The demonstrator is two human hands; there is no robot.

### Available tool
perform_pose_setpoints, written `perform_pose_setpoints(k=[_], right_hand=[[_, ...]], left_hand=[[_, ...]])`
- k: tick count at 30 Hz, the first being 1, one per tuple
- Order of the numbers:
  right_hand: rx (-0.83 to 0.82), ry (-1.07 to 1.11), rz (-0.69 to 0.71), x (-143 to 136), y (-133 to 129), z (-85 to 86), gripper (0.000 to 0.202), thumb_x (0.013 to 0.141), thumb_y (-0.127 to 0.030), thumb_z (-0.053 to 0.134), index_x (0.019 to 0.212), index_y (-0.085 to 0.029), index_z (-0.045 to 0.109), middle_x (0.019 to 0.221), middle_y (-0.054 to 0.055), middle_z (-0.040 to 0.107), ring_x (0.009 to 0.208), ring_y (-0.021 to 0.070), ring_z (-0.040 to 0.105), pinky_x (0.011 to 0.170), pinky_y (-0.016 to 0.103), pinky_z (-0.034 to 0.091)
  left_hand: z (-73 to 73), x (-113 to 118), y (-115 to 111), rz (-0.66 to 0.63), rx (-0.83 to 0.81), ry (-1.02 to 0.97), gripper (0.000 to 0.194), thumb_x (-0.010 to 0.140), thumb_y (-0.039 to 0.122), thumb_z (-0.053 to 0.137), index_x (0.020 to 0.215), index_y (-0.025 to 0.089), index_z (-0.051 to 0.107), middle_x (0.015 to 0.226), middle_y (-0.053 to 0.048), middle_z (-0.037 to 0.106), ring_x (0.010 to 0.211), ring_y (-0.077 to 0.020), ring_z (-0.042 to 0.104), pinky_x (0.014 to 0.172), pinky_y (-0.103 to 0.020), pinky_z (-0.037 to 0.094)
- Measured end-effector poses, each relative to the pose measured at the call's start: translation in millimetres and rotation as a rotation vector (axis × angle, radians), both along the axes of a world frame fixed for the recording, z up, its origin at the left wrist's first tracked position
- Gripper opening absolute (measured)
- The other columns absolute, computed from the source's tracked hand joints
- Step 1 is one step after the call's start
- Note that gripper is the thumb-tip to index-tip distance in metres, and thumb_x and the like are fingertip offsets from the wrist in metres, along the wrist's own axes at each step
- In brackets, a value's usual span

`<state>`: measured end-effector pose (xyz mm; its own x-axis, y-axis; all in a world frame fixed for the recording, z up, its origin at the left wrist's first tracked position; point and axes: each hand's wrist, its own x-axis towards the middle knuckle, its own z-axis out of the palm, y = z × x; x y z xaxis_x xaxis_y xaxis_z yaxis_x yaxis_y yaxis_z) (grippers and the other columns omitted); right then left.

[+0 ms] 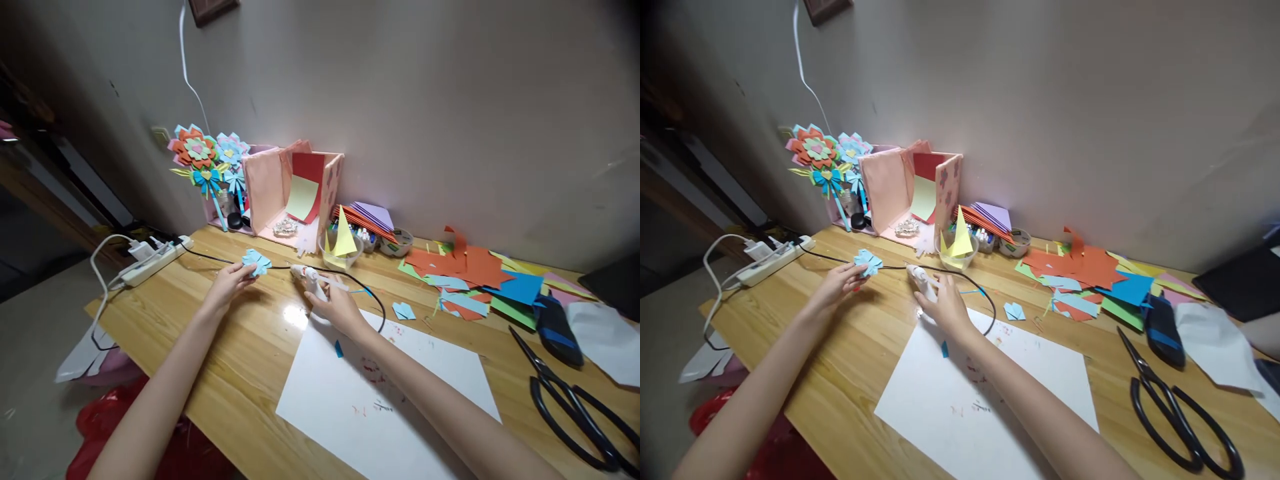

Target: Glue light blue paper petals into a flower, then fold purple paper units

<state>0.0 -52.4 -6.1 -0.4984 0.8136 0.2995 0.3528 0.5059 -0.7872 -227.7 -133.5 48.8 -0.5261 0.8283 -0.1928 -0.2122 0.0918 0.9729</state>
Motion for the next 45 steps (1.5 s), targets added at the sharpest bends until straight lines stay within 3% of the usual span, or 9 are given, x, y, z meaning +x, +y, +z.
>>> perform_pose_setpoints(k=[3,8,12,15,27,33,45], right_hand=[[-0.046,-0.051,0.026,-18,2,-2.5,0.022,0.077,-0.030,0.052,0.093,-0.018,0.061,0.089,0.007,0.062,0.084,0.0244,0.056,0.070,0.033,0.041],[-0.185,0.186,0.026,-11,-2,1.3,0.030,0.081,-0.037,0.048,0.100,-0.017,0.060,0.096,0.007,0.063,0.089,0.0236,0.056,0.077,0.032,0.041],[-0.494,0.350,0.093,0,-4,2.1,0.041,0.077,-0.048,0.052,0.095,-0.013,0.059,0.073,0.005,0.059,0.062,0.0167,0.052,0.057,0.028,0.041],[-0.600,0.402,0.200,1,-6,0.6,0.040,0.076,-0.049,0.054,0.090,-0.012,0.060,0.067,0.002,0.054,0.056,0.0128,0.047,0.053,0.025,0.038],[-0.703,0.426,0.171,0,-5,2.4,0.037,0.074,-0.047,0.052,0.080,-0.012,0.061,0.055,-0.001,0.049,0.051,0.0109,0.044,0.051,0.023,0.034],[-0.708,0.421,0.181,1,-6,3.0,0.035,0.074,-0.047,0.052,0.076,-0.012,0.061,0.055,0.000,0.050,0.052,0.0119,0.045,0.052,0.024,0.035],[-0.703,0.418,0.200,2,-8,3.7,0.034,0.074,-0.047,0.052,0.073,-0.013,0.058,0.055,0.000,0.050,0.052,0.0113,0.044,0.053,0.024,0.034]], left_hand=[[-2.6,4,21,0.027,0.055,-0.004,0.033,0.049,0.031,0.079,0.072,0.010,0.067,0.074,-0.006,0.067,0.067,-0.0110,0.060,0.069,-0.021,0.048],[-23.2,8,34,0.050,0.143,0.010,0.037,0.051,0.038,0.077,0.073,0.010,0.068,0.071,-0.003,0.065,0.066,-0.0110,0.058,0.073,-0.025,0.048],[-34.9,13,35,0.030,0.127,0.043,0.037,0.050,0.040,0.078,0.071,0.010,0.068,0.070,-0.004,0.065,0.066,-0.0123,0.058,0.072,-0.026,0.048],[-37.5,20,35,-0.027,0.111,0.067,0.037,0.051,0.040,0.077,0.072,0.011,0.068,0.071,-0.004,0.066,0.068,-0.0136,0.058,0.071,-0.026,0.048],[-36.2,29,28,-0.142,0.104,0.119,0.035,0.062,0.039,0.073,0.081,0.011,0.068,0.079,-0.006,0.067,0.076,-0.0148,0.059,0.075,-0.025,0.047],[-36.2,29,25,-0.168,0.108,0.004,0.033,0.063,0.037,0.072,0.085,0.013,0.069,0.082,-0.006,0.067,0.081,-0.0147,0.059,0.079,-0.025,0.046],[-35.7,32,25,-0.160,0.065,-0.222,0.026,0.059,0.030,0.077,0.078,0.013,0.069,0.078,-0.003,0.066,0.071,-0.0082,0.058,0.072,-0.018,0.046]])
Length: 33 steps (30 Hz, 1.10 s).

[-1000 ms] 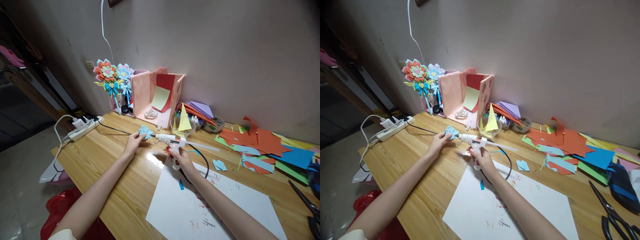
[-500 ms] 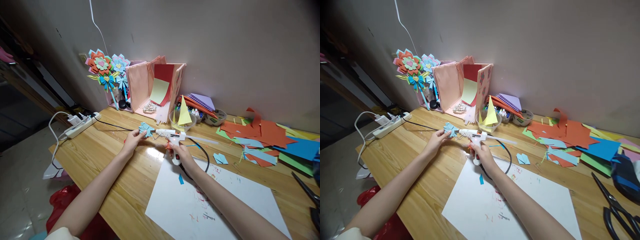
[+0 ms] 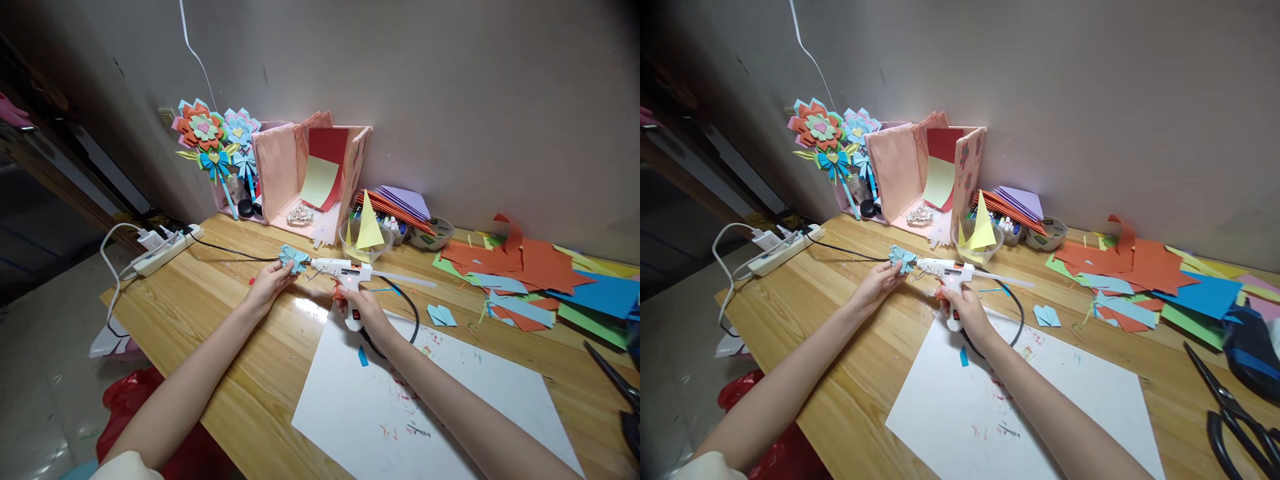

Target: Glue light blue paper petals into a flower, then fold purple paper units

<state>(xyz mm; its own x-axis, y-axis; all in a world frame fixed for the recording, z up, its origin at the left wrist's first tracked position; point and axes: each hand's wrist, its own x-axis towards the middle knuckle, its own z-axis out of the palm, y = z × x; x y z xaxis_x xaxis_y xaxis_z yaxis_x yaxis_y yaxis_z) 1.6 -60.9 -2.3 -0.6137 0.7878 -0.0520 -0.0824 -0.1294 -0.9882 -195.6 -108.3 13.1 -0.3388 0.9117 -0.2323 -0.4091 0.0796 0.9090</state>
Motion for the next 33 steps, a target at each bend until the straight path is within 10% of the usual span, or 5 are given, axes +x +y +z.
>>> perform_pose_setpoints(k=[33], right_hand=[[0.157,-0.021,-0.009,2.4,-4.8,2.2,0.029,0.080,-0.041,0.047,0.064,-0.017,0.045,0.060,-0.001,0.044,0.057,0.0120,0.041,0.055,0.024,0.034]], left_hand=[[-0.7,1.7,0.7,0.017,0.052,0.135,0.024,0.064,0.032,0.073,0.079,0.014,0.068,0.080,-0.003,0.065,0.070,-0.0087,0.057,0.068,-0.017,0.047]])
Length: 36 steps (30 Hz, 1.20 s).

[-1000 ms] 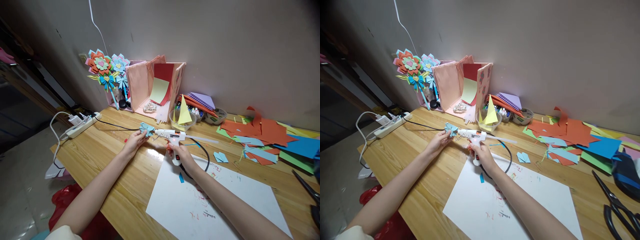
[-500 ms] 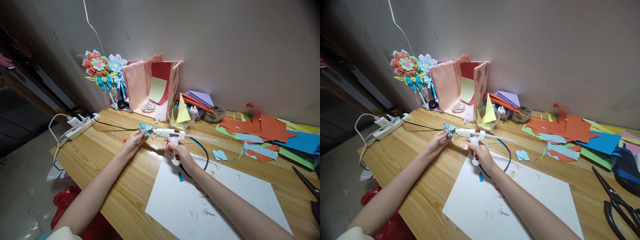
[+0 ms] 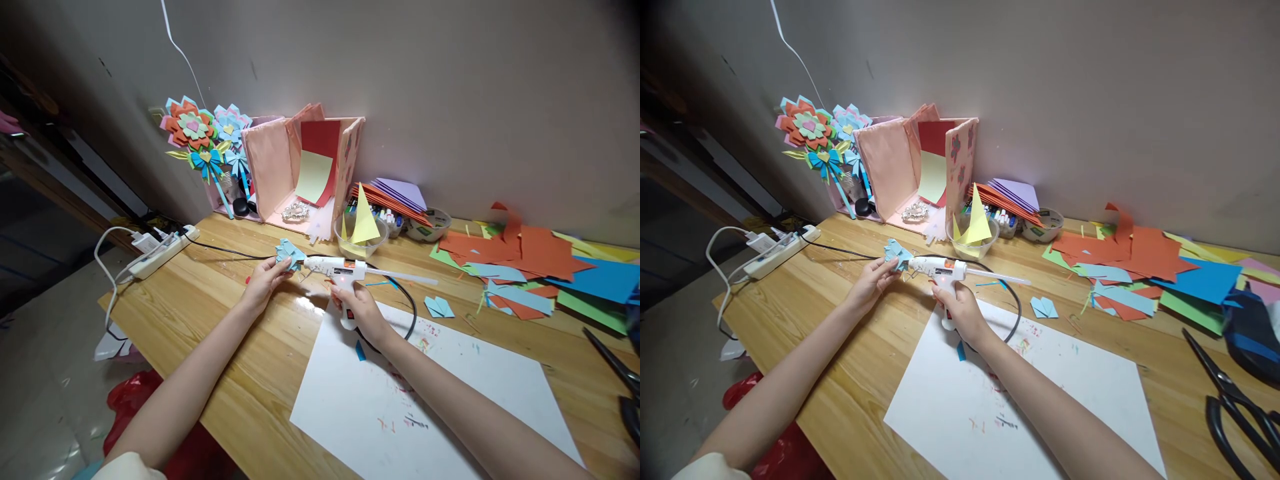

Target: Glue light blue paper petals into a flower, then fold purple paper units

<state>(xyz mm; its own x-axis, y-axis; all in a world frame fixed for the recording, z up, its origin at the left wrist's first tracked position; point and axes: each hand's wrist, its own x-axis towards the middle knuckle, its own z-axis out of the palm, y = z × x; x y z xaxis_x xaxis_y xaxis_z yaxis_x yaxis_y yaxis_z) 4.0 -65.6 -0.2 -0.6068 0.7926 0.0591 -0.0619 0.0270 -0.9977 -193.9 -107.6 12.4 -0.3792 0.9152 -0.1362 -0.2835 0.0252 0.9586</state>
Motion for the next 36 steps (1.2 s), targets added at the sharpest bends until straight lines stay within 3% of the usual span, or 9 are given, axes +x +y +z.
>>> perform_pose_setpoints(k=[6,28,36], right_hand=[[0.030,-0.030,-0.025,-0.7,-2.0,-0.5,0.028,0.080,-0.041,0.048,0.066,-0.017,0.046,0.059,-0.001,0.044,0.057,0.0126,0.041,0.055,0.025,0.035],[0.036,-0.009,-0.060,0.5,-2.8,-1.2,0.028,0.079,-0.042,0.049,0.065,-0.018,0.046,0.060,-0.001,0.045,0.056,0.0125,0.041,0.054,0.025,0.034],[0.034,-0.019,-0.052,-0.3,-2.2,-1.2,0.025,0.079,-0.040,0.049,0.072,-0.016,0.052,0.064,0.000,0.047,0.059,0.0127,0.043,0.056,0.025,0.035]], left_hand=[[-2.5,-1.9,1.0,0.028,-0.013,0.057,0.026,0.061,0.034,0.074,0.076,0.013,0.068,0.077,-0.004,0.066,0.068,-0.0104,0.057,0.068,-0.020,0.047],[1.2,-1.9,0.3,0.002,-0.086,-0.157,0.018,0.063,0.024,0.073,0.074,0.012,0.066,0.070,-0.001,0.064,0.066,-0.0076,0.059,0.068,-0.017,0.048],[0.1,-2.8,0.5,0.011,-0.091,-0.132,0.021,0.061,0.027,0.075,0.074,0.013,0.066,0.071,-0.002,0.064,0.066,-0.0086,0.059,0.067,-0.018,0.049]])
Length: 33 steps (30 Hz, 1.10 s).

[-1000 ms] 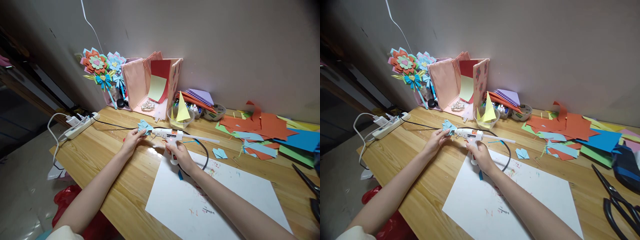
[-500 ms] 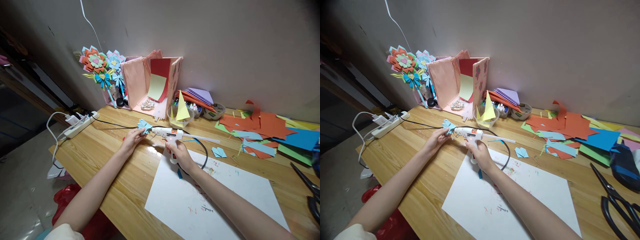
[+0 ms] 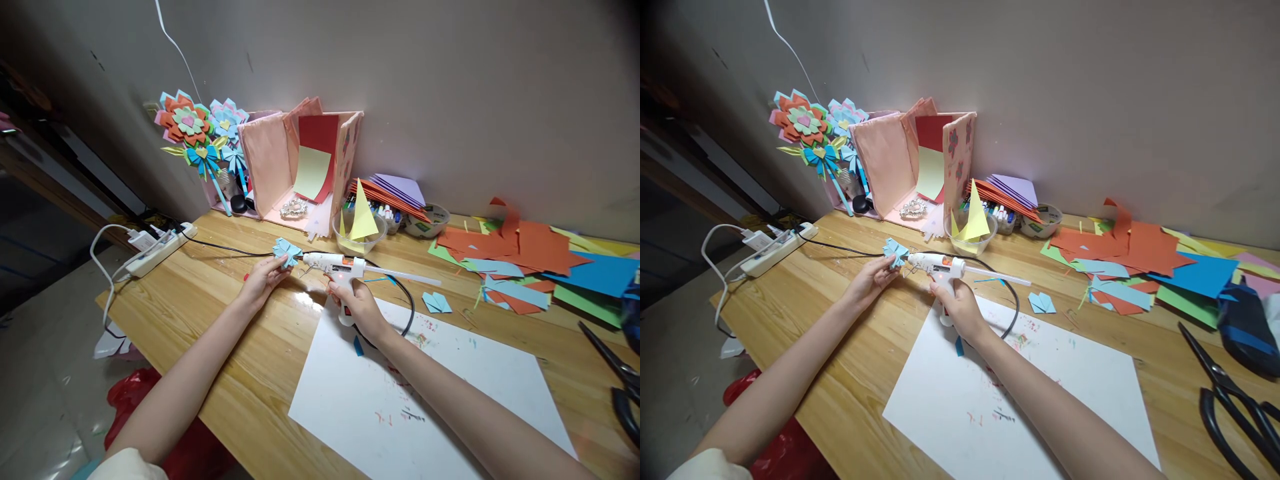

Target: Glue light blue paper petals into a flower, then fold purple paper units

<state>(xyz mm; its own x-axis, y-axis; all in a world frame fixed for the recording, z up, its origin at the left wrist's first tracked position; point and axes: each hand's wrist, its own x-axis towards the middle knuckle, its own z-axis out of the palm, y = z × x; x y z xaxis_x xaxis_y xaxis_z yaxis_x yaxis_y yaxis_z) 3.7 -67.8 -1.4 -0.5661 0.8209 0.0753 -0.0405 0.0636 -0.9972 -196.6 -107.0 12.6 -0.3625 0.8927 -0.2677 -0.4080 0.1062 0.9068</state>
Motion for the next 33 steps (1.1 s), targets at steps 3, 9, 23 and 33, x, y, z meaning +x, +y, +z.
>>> perform_pose_setpoints(k=[3,9,23,33], right_hand=[[-0.002,-0.011,-0.004,0,0,-0.4,0.026,0.079,-0.041,0.049,0.072,-0.016,0.052,0.064,0.000,0.047,0.059,0.0126,0.044,0.056,0.024,0.035],[0.015,-0.041,-0.015,2,0,-1.3,0.029,0.079,-0.044,0.049,0.072,-0.016,0.053,0.062,-0.001,0.047,0.058,0.0125,0.043,0.054,0.024,0.034],[0.053,0.026,-0.135,0,1,-1.9,0.029,0.078,-0.044,0.051,0.083,-0.016,0.056,0.075,0.003,0.058,0.073,0.0173,0.053,0.069,0.028,0.041],[0.381,-0.112,-0.021,-66,30,8.1,0.026,0.085,-0.039,0.039,0.083,-0.019,0.055,0.080,0.004,0.059,0.082,0.0201,0.054,0.077,0.030,0.041]], left_hand=[[-2.1,-1,1,0.008,0.021,0.038,0.025,0.058,0.029,0.076,0.073,0.012,0.066,0.071,-0.003,0.065,0.066,-0.0097,0.059,0.068,-0.020,0.049],[-0.2,1,0,0.034,0.031,0.137,0.027,0.057,0.030,0.076,0.074,0.011,0.065,0.073,-0.003,0.064,0.066,-0.0092,0.057,0.067,-0.019,0.048],[6.2,-4,1,0.138,0.023,0.130,0.027,0.052,0.028,0.077,0.067,0.011,0.062,0.063,-0.001,0.060,0.060,-0.0083,0.054,0.060,-0.019,0.046],[26.1,-31,-9,0.311,0.169,0.042,0.024,0.050,0.023,0.078,0.064,0.012,0.062,0.065,0.000,0.062,0.062,-0.0077,0.056,0.065,-0.019,0.046]])
